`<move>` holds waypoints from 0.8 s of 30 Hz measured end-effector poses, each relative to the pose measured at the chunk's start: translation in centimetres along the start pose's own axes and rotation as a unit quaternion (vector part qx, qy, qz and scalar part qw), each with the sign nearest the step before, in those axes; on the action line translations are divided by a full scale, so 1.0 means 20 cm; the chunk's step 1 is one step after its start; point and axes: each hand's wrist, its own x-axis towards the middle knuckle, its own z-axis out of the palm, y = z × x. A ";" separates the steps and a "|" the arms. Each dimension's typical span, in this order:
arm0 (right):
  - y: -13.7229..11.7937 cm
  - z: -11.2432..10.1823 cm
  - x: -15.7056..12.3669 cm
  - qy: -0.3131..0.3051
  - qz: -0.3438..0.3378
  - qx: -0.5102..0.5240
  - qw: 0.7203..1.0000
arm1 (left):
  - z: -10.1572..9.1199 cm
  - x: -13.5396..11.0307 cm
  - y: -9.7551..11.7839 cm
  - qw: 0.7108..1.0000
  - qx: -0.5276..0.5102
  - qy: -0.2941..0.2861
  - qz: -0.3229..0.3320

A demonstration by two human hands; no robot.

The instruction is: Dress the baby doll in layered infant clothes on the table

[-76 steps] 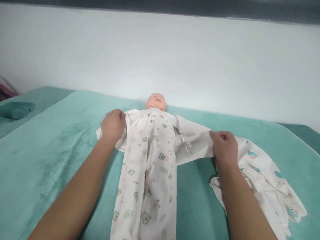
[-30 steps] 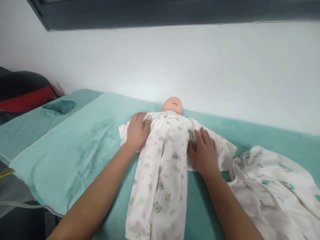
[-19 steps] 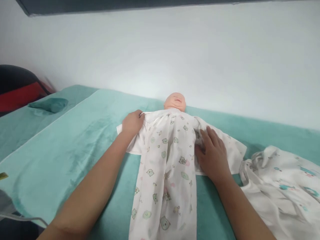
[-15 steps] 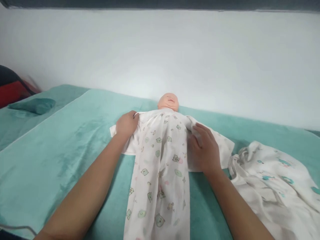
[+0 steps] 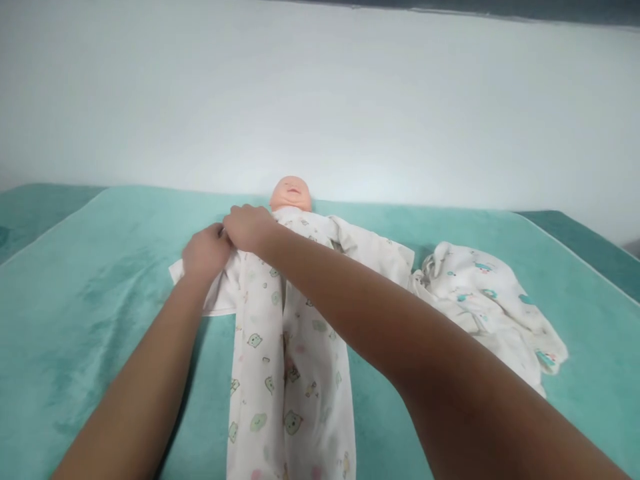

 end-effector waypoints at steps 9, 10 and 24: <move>0.04 -0.04 0.04 -0.118 0.017 0.023 0.993 | 0.00 0.01 -0.01 1.000 -0.005 -0.008 0.001; 0.04 -0.04 0.05 -0.128 0.019 0.019 0.991 | 0.00 0.01 -0.01 1.000 -0.005 -0.009 0.000; 0.07 -0.07 -0.02 -0.108 0.016 -0.013 0.994 | -0.02 -0.07 -0.02 0.998 -0.040 0.043 0.031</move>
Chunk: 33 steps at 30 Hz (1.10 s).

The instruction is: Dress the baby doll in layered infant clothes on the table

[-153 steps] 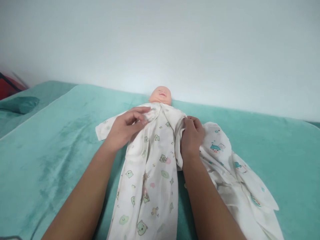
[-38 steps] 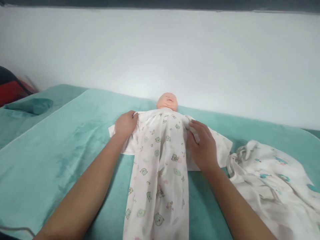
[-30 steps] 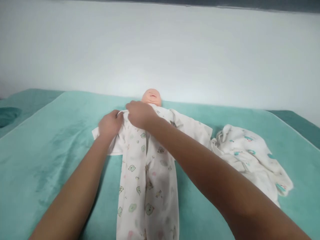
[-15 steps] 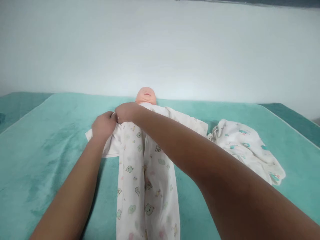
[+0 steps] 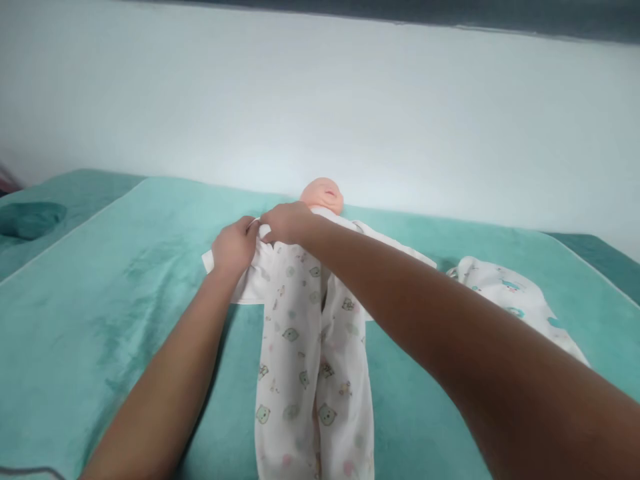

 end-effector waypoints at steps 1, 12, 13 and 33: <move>0.01 -0.01 -0.02 0.009 0.000 -0.010 1.000 | -0.01 -0.01 0.00 1.000 -0.006 0.006 0.001; 0.20 -0.10 -0.23 0.087 0.064 0.003 0.994 | 0.00 -0.09 -0.11 0.999 -0.031 -0.018 -0.035; 0.20 -0.10 -0.24 0.089 0.066 0.008 0.994 | 0.00 -0.10 -0.12 0.999 -0.032 -0.022 -0.031; 0.10 0.08 -0.26 0.164 0.044 0.149 0.974 | -0.08 -0.16 -0.20 0.997 0.049 0.064 -0.017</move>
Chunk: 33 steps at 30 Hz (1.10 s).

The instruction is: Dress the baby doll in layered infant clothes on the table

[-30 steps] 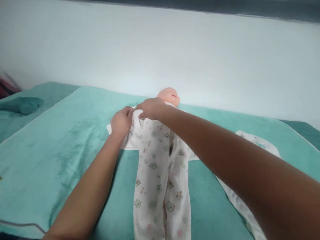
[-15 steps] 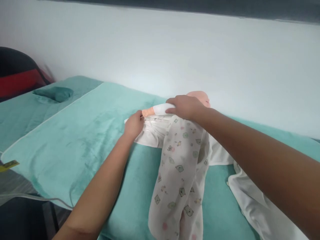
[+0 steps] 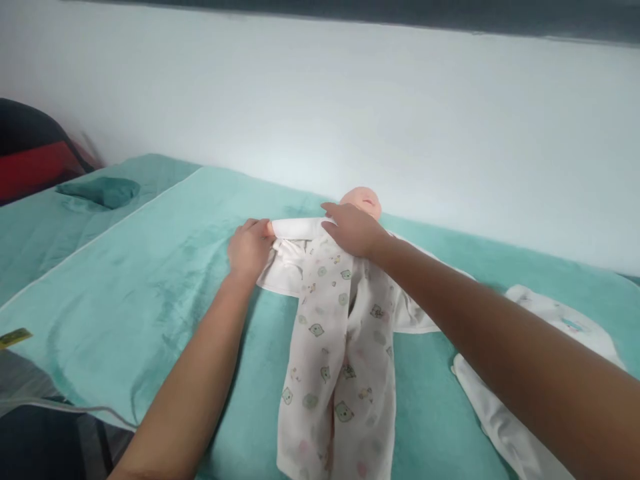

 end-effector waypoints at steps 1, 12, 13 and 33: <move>0.03 0.01 -0.05 0.035 0.006 0.025 0.999 | 0.00 0.00 0.00 1.000 0.005 -0.008 -0.008; 0.53 0.32 -0.52 0.279 0.241 0.004 0.930 | 0.04 -0.02 0.05 0.999 0.041 -0.017 -0.027; 0.54 0.32 -0.53 0.290 0.253 0.011 0.923 | 0.05 -0.02 0.05 0.999 0.042 -0.019 -0.028; 0.65 0.24 -0.54 0.309 0.290 0.077 0.903 | 0.09 -0.04 1.17 0.903 0.114 -0.214 0.354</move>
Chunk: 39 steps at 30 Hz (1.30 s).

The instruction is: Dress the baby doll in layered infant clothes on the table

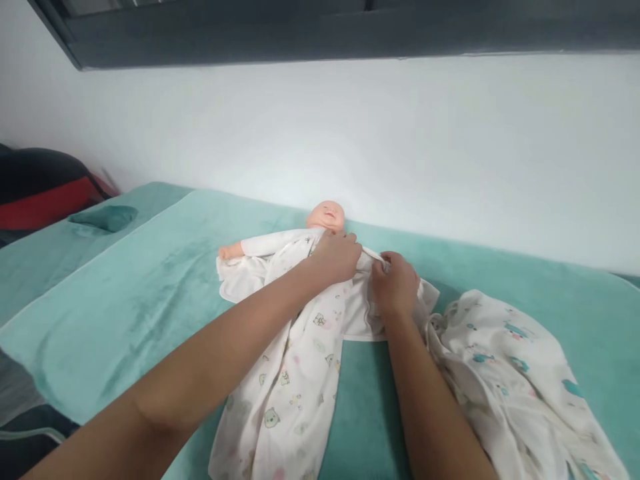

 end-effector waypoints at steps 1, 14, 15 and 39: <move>0.01 0.00 0.01 0.006 -0.006 0.005 1.000 | 0.01 0.04 0.02 0.999 0.010 -0.030 -0.005; 0.07 0.01 0.04 0.056 -0.008 0.111 0.992 | -0.01 0.11 -0.02 0.993 0.053 -0.081 -0.071; 0.07 0.02 0.04 0.048 -0.003 0.124 0.991 | 0.00 0.10 -0.03 0.992 0.058 -0.080 -0.078; 0.09 0.04 0.11 0.143 0.195 0.512 0.824 | -0.16 -0.01 -0.11 0.997 0.075 -0.016 -0.030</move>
